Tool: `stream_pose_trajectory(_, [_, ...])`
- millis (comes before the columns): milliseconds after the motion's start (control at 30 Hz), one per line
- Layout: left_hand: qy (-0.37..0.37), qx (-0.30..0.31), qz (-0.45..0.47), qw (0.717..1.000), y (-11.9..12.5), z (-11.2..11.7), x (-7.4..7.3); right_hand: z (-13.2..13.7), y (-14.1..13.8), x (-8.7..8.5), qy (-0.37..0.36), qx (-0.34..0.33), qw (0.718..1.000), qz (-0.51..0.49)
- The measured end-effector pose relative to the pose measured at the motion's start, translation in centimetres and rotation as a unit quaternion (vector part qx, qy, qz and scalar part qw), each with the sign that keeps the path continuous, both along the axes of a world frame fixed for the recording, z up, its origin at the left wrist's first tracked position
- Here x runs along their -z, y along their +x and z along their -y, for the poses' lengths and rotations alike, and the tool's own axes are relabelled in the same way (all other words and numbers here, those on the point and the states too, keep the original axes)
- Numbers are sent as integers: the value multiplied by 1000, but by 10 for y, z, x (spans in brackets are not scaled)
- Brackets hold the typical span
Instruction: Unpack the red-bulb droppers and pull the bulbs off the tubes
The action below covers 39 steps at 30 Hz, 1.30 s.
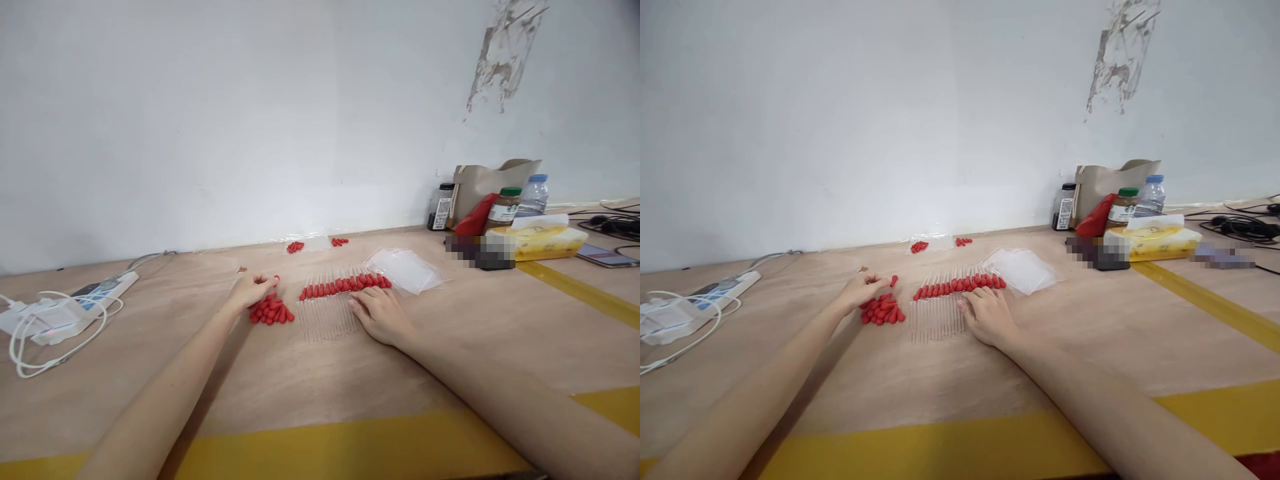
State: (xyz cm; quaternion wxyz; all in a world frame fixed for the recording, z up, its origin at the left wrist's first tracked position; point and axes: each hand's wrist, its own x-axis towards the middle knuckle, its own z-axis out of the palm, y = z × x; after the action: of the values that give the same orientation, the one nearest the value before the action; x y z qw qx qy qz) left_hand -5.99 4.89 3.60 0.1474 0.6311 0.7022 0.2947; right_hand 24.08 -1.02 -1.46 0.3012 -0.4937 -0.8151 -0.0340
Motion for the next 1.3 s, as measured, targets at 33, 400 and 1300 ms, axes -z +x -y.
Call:
stream_pose_trajectory(33, [-5,-3,-7,1000,2,-1,-3,0,0,0,-4,0,1000,-6])
stream_pose_trajectory(400, [-74,50,-111,990,59,-6,-12,-3,3,1,0,9,1000,-29])
stream_pose_trajectory(1300, [416,262,-212,845,67,84,51,14,2,-8,165,-163,973,15])
